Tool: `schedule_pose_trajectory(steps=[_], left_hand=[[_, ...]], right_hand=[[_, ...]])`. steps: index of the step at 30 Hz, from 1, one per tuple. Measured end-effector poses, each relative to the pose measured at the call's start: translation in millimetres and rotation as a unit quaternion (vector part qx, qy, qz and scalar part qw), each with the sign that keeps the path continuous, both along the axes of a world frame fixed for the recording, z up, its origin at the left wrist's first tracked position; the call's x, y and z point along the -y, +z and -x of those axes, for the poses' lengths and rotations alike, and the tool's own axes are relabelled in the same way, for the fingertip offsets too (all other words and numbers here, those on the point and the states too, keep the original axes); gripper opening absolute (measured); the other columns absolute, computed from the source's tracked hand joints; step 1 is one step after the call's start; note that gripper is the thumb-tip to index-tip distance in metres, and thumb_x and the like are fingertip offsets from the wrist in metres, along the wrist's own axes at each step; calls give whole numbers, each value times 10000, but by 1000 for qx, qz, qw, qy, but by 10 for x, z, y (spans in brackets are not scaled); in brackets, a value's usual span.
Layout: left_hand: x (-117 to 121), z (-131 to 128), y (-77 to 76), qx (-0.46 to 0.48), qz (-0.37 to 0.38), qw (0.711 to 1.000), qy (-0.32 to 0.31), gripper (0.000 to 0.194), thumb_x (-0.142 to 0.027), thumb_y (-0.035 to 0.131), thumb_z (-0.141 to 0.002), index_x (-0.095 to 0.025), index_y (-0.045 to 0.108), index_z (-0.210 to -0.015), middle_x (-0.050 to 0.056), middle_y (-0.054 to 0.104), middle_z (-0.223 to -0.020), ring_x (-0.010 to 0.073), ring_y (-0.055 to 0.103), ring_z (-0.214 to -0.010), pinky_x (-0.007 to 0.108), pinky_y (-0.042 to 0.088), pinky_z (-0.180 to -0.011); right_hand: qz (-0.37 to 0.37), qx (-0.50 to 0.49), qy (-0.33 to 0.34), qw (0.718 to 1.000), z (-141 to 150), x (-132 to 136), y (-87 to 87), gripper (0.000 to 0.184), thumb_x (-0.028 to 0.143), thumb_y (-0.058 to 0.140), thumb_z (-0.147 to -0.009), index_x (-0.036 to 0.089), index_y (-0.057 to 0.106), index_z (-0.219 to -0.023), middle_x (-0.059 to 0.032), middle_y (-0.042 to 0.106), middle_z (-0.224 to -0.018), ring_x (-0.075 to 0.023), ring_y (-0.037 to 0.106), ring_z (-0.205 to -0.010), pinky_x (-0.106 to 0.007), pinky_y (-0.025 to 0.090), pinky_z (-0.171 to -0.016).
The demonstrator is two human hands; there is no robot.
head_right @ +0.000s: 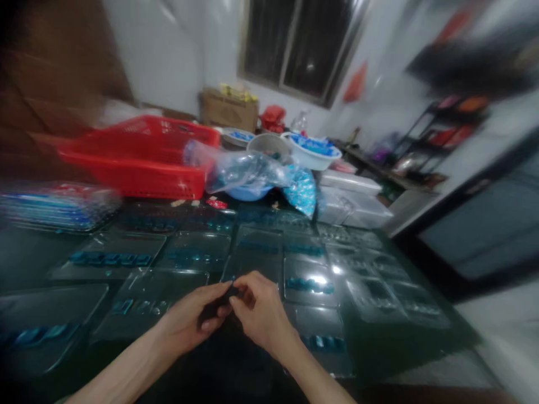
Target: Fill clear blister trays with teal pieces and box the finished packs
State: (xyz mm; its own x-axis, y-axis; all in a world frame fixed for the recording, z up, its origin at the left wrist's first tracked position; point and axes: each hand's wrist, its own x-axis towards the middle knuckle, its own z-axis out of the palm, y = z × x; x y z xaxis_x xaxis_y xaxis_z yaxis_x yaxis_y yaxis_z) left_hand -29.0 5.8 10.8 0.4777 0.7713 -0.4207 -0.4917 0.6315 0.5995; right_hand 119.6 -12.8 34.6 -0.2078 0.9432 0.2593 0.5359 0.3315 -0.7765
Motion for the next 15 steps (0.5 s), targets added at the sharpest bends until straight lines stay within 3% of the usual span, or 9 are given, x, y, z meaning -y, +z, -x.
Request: schedule_pose_trajectory(steps=[2,4,8,12,15], left_hand=[[-6,22,7,-18,30,999,29,156,-212,603,-754,-62,608,-796,57,497,-649,79,436,-498,136,219,-342],[-14,45,43,-37,71,995,66,174,-166,596,-739,-73,607,-885,85,538,-760,113,504,-563,155,285,-372],[-23,77,129,-35,87,992,88,326,-56,515,-720,-76,554,-1043,145,570,-930,183,566,-695,215,391,-465],[-34,97,129,-21,60,996,66,312,-97,526,-763,-68,511,-1073,174,581,-947,141,538,-634,178,323,-414],[-48,115,87,-16,39,998,47,284,-229,565,-795,-95,516,-1041,127,588,-876,75,440,-491,152,204,-355]], right_hand=[[2,10,-10,1000,-116,-171,-8,154,156,558,-708,201,604,-848,8,584,-748,-95,531,-615,-202,419,-544],[-13,25,-62,998,-351,-484,-28,170,214,575,-713,191,615,-876,6,601,-715,-103,540,-595,-211,428,-538],[-46,62,-177,981,-992,-1405,-141,239,282,550,-754,129,605,-930,-23,620,-711,-125,555,-580,-251,446,-550],[-25,133,-199,970,-1350,-2174,-341,189,273,562,-802,118,587,-907,-17,609,-785,-115,571,-666,-274,476,-620],[1,192,-186,964,-1352,-2445,-486,209,312,530,-842,127,573,-928,-20,601,-875,-117,578,-742,-299,492,-672]])
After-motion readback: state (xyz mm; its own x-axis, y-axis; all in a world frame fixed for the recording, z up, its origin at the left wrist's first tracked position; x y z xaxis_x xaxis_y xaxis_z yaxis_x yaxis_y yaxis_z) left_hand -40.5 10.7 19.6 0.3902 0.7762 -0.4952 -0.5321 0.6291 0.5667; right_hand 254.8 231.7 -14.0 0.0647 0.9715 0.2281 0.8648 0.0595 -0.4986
